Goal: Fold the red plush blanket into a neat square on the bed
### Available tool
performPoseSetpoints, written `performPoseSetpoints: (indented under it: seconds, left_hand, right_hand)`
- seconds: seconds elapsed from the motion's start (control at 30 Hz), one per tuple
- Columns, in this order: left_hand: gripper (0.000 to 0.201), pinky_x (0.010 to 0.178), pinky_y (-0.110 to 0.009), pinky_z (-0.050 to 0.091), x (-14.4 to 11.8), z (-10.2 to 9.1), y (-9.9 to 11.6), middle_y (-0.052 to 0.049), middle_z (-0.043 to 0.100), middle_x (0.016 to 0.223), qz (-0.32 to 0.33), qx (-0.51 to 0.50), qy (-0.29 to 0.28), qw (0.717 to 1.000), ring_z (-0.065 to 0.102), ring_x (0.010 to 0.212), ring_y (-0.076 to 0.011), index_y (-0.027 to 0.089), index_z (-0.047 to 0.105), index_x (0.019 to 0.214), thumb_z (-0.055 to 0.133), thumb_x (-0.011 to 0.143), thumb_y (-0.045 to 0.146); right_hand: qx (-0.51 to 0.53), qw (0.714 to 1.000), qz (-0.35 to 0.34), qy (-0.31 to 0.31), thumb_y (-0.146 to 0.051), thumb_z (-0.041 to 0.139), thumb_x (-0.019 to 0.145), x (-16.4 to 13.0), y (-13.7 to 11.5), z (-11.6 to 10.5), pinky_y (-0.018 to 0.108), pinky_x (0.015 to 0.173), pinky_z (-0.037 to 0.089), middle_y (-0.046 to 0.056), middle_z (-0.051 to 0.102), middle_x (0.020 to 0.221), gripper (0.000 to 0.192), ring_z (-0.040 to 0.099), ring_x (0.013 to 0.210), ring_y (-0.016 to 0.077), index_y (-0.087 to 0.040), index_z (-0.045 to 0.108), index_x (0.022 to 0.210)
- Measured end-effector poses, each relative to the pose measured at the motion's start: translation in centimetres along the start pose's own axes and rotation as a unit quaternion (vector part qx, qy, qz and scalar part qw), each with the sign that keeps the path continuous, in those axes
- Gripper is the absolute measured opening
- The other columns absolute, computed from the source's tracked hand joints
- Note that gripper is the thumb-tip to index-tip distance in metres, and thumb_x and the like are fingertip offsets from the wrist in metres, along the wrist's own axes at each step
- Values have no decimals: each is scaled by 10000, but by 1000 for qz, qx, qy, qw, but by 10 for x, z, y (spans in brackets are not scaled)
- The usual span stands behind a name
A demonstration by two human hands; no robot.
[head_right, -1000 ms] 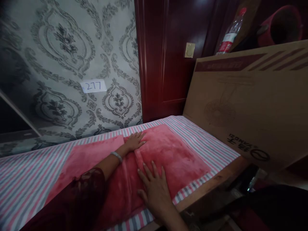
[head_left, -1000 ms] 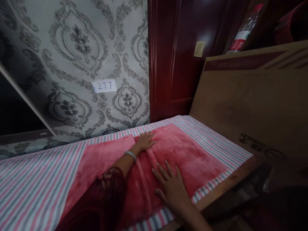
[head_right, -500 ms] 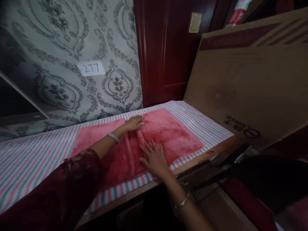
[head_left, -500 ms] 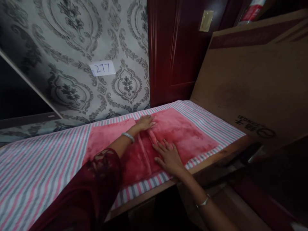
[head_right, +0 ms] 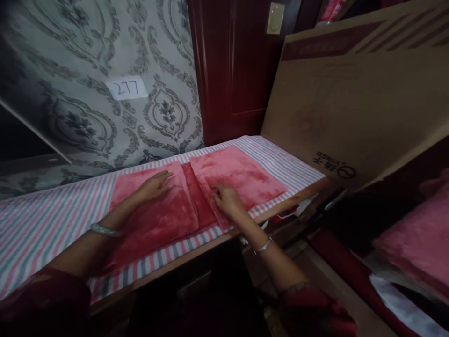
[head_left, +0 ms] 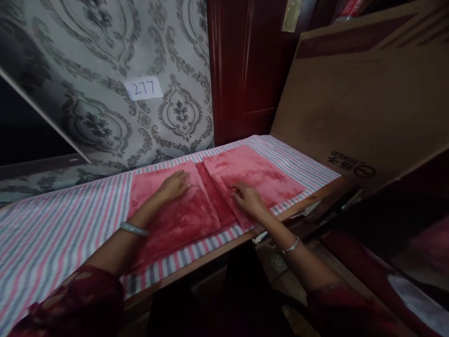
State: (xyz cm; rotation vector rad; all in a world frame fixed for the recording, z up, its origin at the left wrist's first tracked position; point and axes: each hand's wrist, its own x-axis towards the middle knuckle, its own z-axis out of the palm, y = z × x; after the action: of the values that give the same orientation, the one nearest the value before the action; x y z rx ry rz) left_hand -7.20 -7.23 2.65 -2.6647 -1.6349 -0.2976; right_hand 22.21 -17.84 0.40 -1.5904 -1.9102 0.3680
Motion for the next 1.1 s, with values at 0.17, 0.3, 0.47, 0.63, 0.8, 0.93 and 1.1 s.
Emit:
performPoseSetpoints:
  seconds: [0.17,0.3,0.47,0.63,0.8,0.93,1.1]
  left_hand:
    - [611,1184,-439,310,-29,19,5,-157,412,1571,-4,42,-55,998,357,1465,-297,146,432,1498,429,953,425]
    - [564,1189,-497,290,-41,29,17,-145,403,1579,-21,61,-10,998,344,1471,-307,176,433,1500,361,985,392]
    - [544,1178,-490,314,-43,37,16,-138,453,1548,-15,46,32,998,386,1447,-299,188,482,1466,361,983,406]
    - [530,1175,-496,319,-42,41,13,-137,472,1534,-13,29,53,998,399,1439,-298,193,512,1441,379,973,402]
    - [541,1179,-503,306,-43,39,15,-144,450,1548,-16,33,44,998,374,1453,-302,177,494,1456,362,977,394]
    - [535,1166,-505,328,-44,38,16,-153,474,1527,-15,26,49,998,408,1429,-316,176,515,1438,376,972,396]
    - [522,1168,-504,334,-46,40,15,-137,496,1514,-15,28,65,997,424,1420,-305,202,521,1435,385,966,387]
  right_hand:
    - [-60,992,14,-112,-265,615,889,12,-2,0,262,779,443,88,722,1094,313,646,936,197,-150,662,1176]
    - [-97,985,40,-135,-307,704,802,16,-4,4,272,730,422,102,714,1057,365,630,888,221,-149,649,1126]
    - [-81,986,47,-138,-226,623,836,26,1,3,242,680,389,55,706,955,183,588,803,164,-143,673,992]
    - [-53,987,61,-137,-279,543,906,34,7,-2,209,602,370,7,674,821,208,535,680,114,-119,670,940]
    - [-66,989,50,-123,-255,544,902,29,4,0,209,637,378,20,689,881,198,557,737,122,-120,667,981]
    - [-98,987,31,-122,-176,595,836,21,-5,3,232,706,392,47,711,961,168,594,828,155,-150,672,984]
    - [-136,985,34,-98,-240,575,873,23,-22,4,286,806,431,125,699,1120,266,632,992,236,-149,640,1115]
